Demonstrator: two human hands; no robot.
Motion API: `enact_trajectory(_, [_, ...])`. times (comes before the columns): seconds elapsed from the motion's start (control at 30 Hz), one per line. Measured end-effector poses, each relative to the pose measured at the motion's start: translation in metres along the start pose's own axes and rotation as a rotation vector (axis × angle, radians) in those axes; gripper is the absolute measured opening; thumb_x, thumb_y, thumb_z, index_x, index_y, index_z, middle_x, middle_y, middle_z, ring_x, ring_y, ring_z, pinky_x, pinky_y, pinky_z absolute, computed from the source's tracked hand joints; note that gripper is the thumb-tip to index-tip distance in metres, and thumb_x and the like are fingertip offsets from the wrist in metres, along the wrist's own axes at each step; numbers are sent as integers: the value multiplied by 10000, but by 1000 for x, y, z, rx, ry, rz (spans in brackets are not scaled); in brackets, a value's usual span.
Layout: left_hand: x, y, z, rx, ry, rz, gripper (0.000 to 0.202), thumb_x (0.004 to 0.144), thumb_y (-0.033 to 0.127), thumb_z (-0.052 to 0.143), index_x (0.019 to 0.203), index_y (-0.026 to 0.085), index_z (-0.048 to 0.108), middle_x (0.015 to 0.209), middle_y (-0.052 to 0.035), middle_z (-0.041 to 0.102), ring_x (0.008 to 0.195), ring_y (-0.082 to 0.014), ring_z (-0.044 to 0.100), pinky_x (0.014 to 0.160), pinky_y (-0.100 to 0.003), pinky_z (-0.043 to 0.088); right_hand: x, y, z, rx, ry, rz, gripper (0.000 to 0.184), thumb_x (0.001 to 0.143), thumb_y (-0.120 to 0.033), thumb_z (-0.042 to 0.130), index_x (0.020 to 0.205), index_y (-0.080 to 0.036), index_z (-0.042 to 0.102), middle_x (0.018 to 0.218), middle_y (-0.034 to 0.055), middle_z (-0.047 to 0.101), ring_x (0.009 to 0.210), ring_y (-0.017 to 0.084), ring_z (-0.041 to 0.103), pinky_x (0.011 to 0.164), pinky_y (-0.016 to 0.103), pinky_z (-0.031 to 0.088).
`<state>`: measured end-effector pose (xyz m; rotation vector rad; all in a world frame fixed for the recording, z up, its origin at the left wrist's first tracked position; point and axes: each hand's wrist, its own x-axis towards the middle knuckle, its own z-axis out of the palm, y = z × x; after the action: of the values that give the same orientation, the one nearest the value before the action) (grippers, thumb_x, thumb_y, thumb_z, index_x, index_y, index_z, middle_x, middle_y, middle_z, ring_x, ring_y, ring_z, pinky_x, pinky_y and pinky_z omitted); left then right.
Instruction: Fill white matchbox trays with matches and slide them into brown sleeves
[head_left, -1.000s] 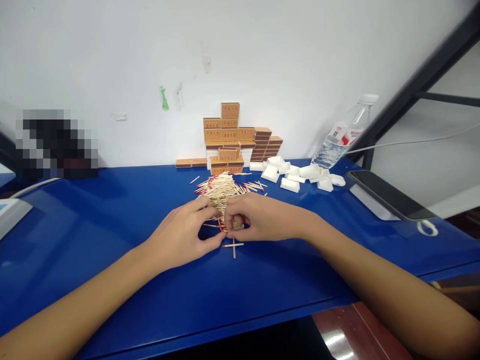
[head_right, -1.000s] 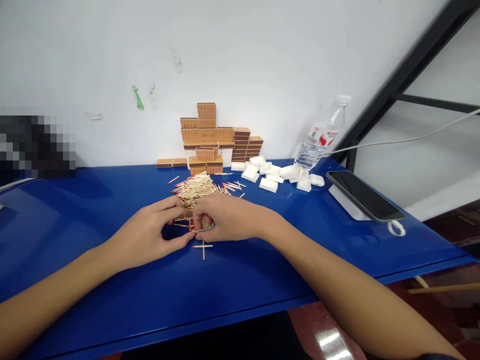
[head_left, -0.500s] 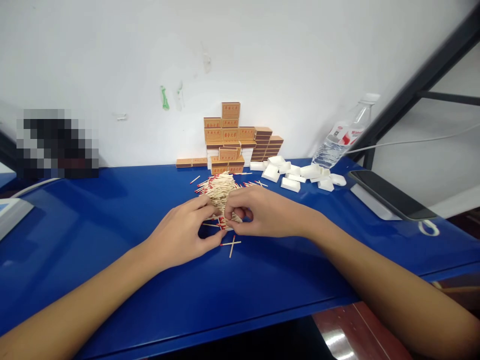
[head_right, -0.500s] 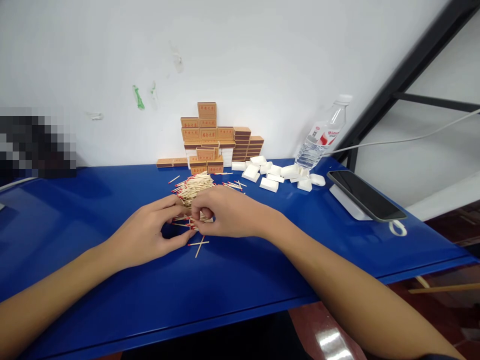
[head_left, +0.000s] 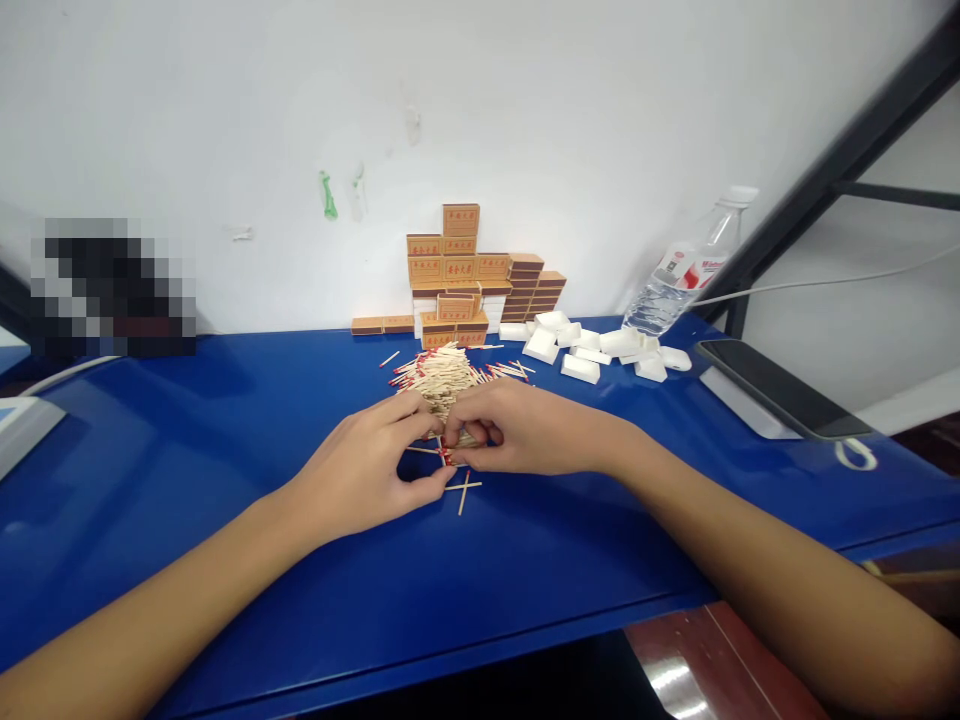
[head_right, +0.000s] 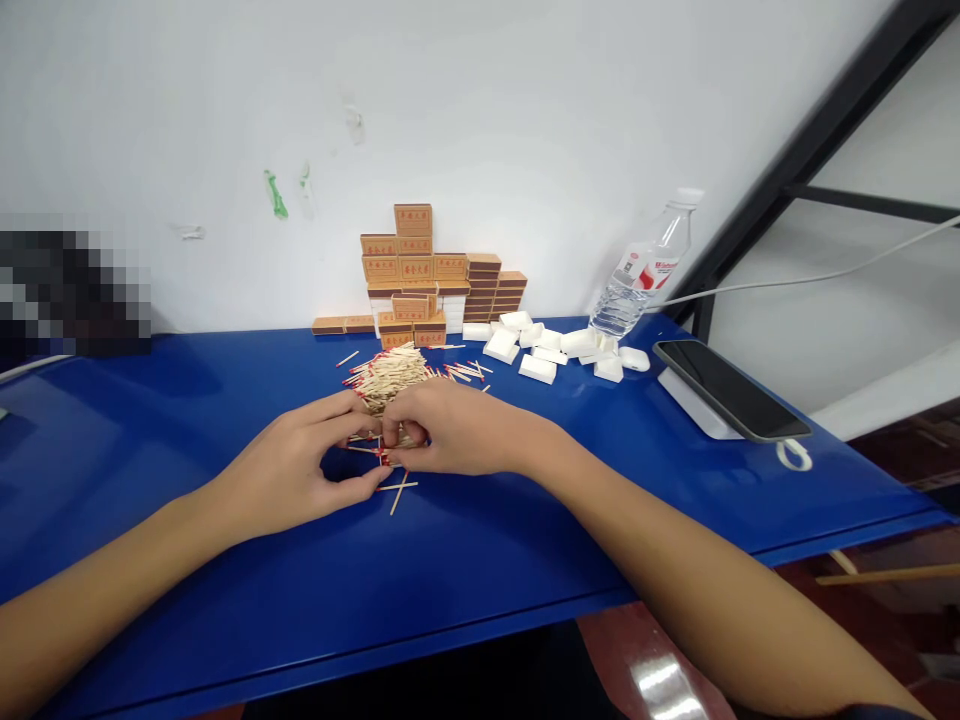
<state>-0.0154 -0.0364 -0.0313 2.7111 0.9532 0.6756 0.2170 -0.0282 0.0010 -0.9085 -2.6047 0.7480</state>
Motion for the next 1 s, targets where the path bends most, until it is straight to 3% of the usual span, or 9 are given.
enact_trajectory(0.23, [0, -1, 0, -15, -17, 9, 215, 911, 312, 678, 1090, 203, 728, 1049, -66, 680, 972, -233, 660, 853, -376, 562, 2, 2, 5, 9, -24, 32, 93, 878, -137, 643, 796, -180, 638, 725, -40, 531, 643, 104, 454, 615, 267, 325])
enact_trajectory(0.43, [-1, 0, 1, 20, -14, -14, 247, 920, 340, 676, 1121, 206, 727, 997, -63, 661, 905, -226, 659, 761, -354, 549, 3, 8, 4, 42, -24, 66, 75, 853, -146, 687, 829, -186, 628, 734, -49, 528, 644, 108, 458, 605, 259, 325])
enact_trajectory(0.67, [0, -1, 2, 21, -10, 12, 236, 927, 335, 675, 1118, 209, 734, 1008, -62, 676, 938, -230, 669, 811, -364, 564, 2, 3, 5, -36, -44, 80, 57, 916, -193, 638, 861, -177, 646, 759, -20, 560, 658, 122, 477, 609, 277, 321])
enact_trajectory(1.0, [-1, -2, 0, 43, -51, -45, 310, 913, 376, 683, 1171, 208, 723, 1094, -76, 680, 998, -256, 682, 872, -407, 581, 3, 3, 1, -93, 1, 125, 156, 811, -92, 673, 792, -193, 555, 762, -32, 573, 656, 113, 452, 621, 271, 296])
